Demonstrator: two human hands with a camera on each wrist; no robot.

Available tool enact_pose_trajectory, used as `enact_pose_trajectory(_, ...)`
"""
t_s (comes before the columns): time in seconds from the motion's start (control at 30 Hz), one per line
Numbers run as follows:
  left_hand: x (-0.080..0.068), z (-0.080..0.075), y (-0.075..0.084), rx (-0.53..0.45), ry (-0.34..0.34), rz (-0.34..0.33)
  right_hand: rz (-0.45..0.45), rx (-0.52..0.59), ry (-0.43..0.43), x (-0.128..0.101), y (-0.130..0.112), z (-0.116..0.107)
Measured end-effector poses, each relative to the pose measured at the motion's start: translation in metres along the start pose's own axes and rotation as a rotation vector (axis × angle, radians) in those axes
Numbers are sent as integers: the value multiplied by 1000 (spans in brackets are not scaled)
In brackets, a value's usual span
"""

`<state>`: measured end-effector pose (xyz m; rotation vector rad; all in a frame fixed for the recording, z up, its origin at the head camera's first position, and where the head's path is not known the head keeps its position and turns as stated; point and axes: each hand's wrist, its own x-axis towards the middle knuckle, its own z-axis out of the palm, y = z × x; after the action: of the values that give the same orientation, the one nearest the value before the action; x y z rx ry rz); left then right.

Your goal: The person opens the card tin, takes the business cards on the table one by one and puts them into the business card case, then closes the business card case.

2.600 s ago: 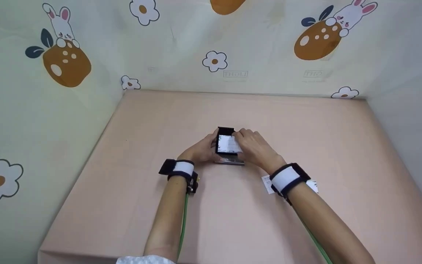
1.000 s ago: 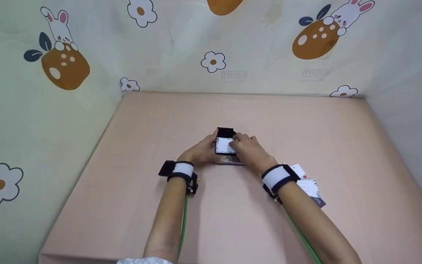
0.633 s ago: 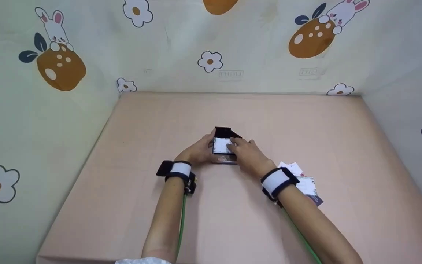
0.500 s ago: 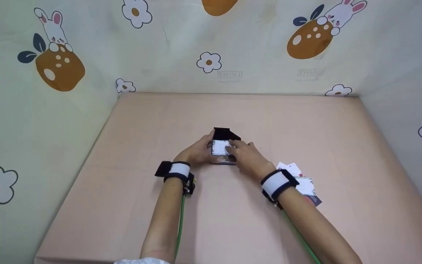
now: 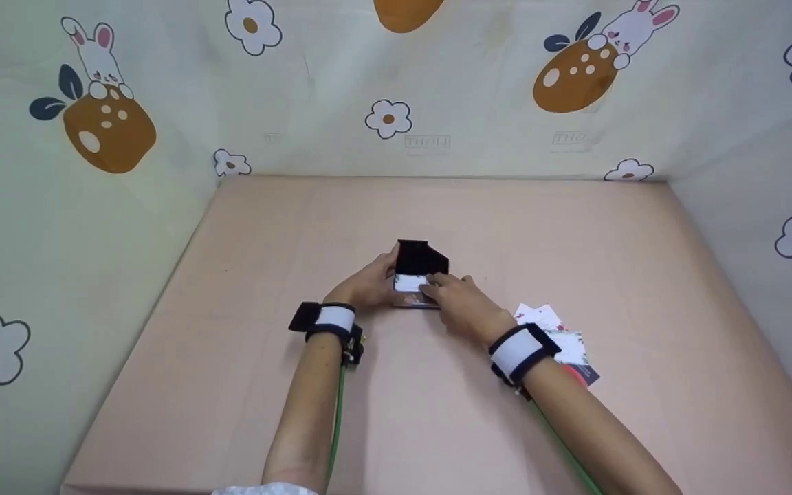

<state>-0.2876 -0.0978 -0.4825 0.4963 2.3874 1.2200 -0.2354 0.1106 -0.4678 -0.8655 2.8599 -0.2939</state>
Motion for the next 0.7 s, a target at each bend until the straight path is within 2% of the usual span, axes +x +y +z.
enact_pose_trajectory(0.17, 1, -1, 0, 30, -1, 4, 2, 4, 6, -1, -1, 0)
enact_pose_trajectory(0.5, 2, -2, -1, 46, -3, 15, -73, -61, 74, -5, -7, 0)
enact_pose_trajectory(0.7, 2, -2, -2, 34, -12, 9, -58, -42, 46, -8, -7, 1)
